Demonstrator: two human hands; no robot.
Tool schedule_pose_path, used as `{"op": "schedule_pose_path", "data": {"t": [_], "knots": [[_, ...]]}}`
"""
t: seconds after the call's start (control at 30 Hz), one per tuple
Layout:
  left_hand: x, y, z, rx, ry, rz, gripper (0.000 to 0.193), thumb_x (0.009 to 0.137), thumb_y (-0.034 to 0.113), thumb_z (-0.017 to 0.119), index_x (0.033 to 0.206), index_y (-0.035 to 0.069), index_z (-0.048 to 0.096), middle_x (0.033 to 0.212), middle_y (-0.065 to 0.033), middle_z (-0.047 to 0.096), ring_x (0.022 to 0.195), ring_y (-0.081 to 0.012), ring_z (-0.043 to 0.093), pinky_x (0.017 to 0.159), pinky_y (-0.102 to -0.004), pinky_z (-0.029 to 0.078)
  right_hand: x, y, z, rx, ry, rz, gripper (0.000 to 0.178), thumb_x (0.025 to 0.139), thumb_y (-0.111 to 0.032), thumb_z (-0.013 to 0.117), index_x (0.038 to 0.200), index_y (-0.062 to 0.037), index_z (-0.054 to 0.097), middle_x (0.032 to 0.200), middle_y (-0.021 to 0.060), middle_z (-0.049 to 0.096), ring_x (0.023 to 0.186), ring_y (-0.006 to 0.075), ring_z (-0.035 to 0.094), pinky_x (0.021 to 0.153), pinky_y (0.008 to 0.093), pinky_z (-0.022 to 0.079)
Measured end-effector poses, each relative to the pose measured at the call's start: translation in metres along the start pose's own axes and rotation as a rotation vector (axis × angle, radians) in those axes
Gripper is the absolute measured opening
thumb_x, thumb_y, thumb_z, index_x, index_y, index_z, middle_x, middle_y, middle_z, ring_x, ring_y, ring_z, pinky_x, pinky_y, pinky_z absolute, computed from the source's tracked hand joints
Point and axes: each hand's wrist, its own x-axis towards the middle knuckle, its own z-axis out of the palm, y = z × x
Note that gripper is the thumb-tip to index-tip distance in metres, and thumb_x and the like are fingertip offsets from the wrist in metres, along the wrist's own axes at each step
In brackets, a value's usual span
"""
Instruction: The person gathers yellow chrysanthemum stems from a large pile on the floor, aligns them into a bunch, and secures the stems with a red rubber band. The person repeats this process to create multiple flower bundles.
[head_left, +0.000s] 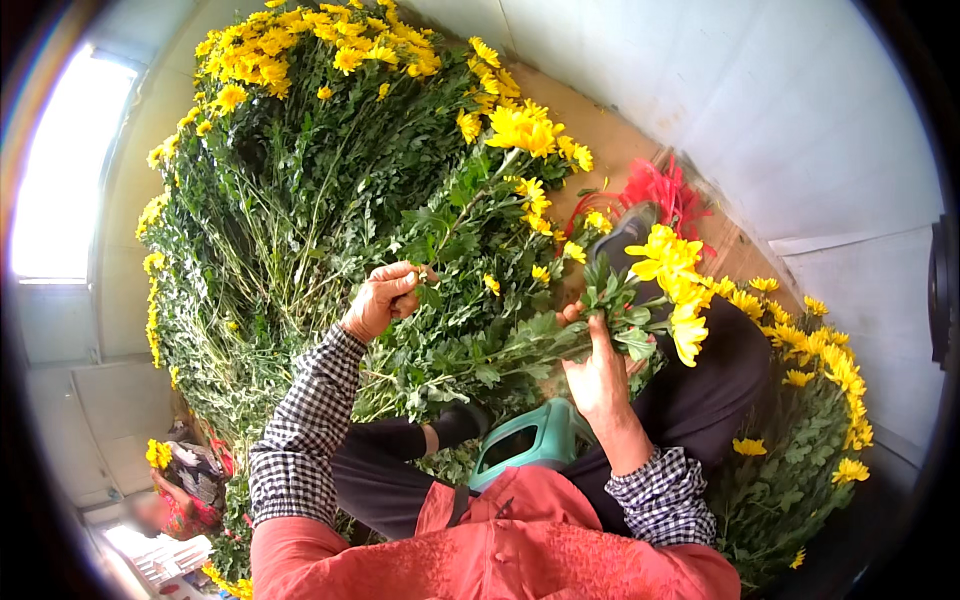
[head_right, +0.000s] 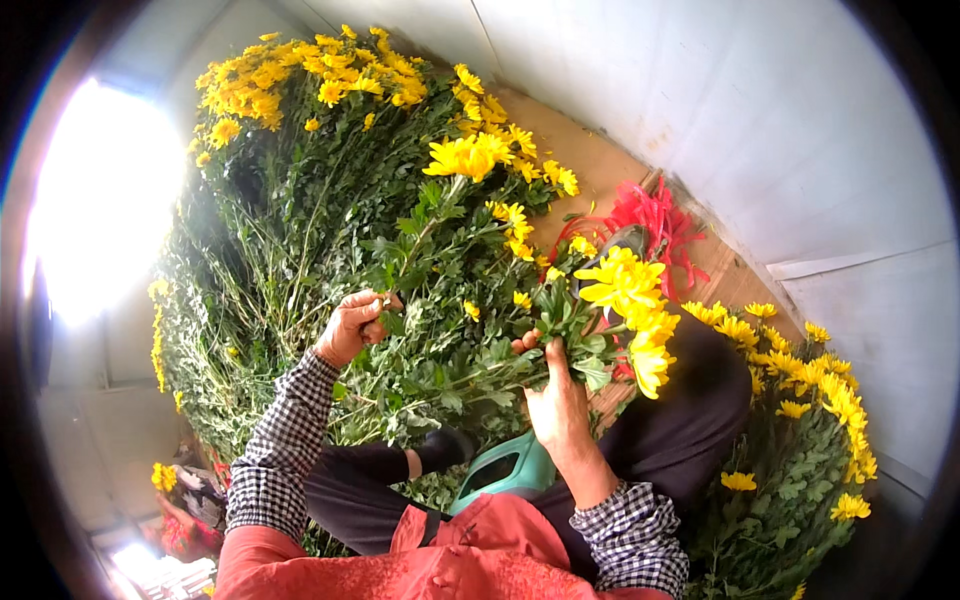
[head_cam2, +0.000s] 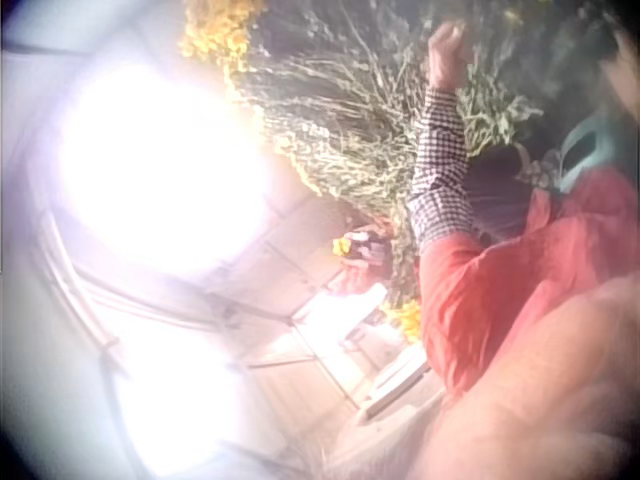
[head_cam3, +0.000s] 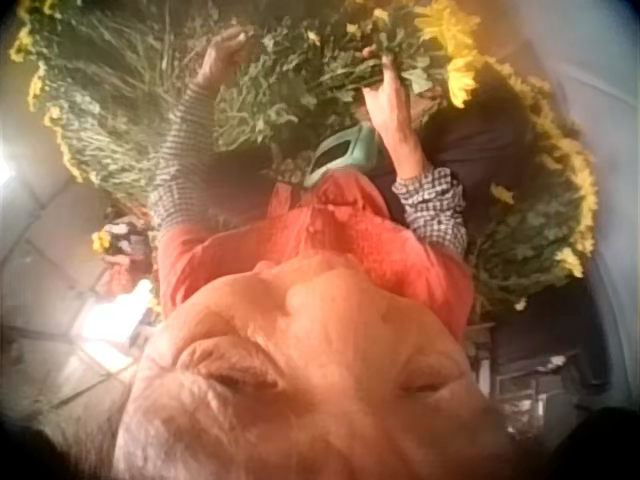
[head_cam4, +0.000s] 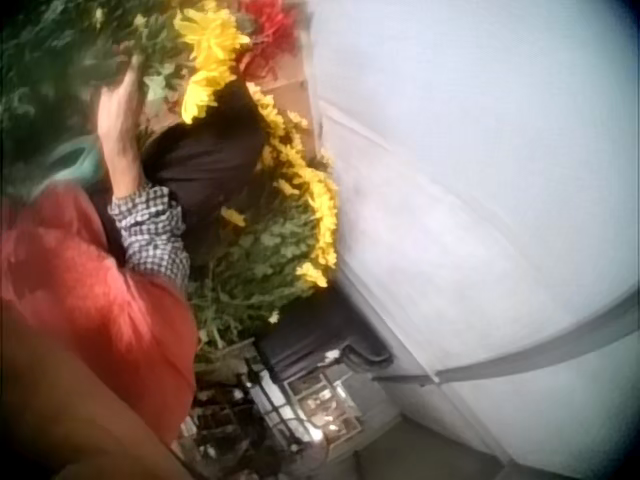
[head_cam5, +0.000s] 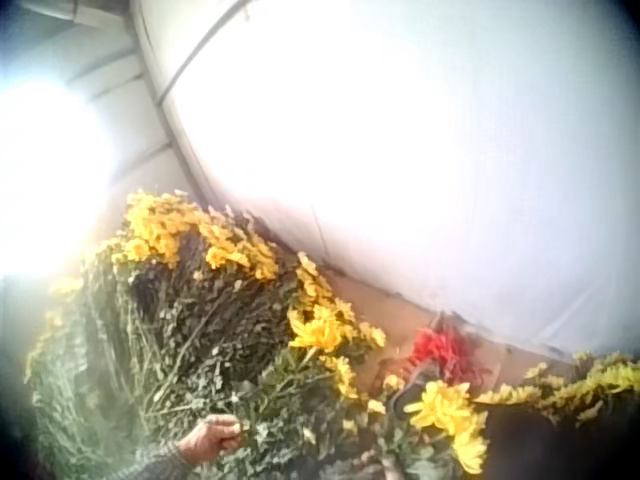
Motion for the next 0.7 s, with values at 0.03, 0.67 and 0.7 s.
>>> {"op": "schedule_pose_path", "data": {"t": [0.03,0.67,0.7], "knots": [[0.0,-0.001,0.003,-0.001,-0.014,-0.017,0.026,0.095,0.024,0.053,0.107,0.003,0.063,0.052,0.0066,0.036,0.044,-0.0049,0.026,0.043,-0.0217,0.022,-0.001,0.005,0.0,0.035,0.019,-0.017,0.051,0.082,0.006,0.061,0.128,-0.005,0.042,0.121,0.0037,0.058,0.111,0.0153,0.056,0.095,0.0284,0.045],[0.192,-0.111,-0.079,1.332,0.509,-0.097,0.037,0.078,0.023,0.068,0.113,0.012,0.062,0.108,-0.0119,0.059,0.103,-0.0324,0.055,0.088,-0.0416,0.045,0.008,0.001,0.0,0.569,0.208,0.299,0.032,0.093,-0.004,0.053,0.124,-0.0019,0.045,0.119,0.0039,0.06,0.109,0.0122,0.058,0.095,0.0266,0.046],[0.188,-0.105,-0.075,1.39,0.52,-0.032,0.033,0.077,0.02,0.068,0.109,0.011,0.065,0.106,-0.0123,0.059,0.102,-0.0326,0.055,0.087,-0.0405,0.046,0.008,0.006,-0.002,0.542,0.21,0.286,0.035,0.091,-0.004,0.055,0.124,-0.0031,0.045,0.119,0.0033,0.06,0.11,0.013,0.058,0.095,0.0268,0.046]]}}
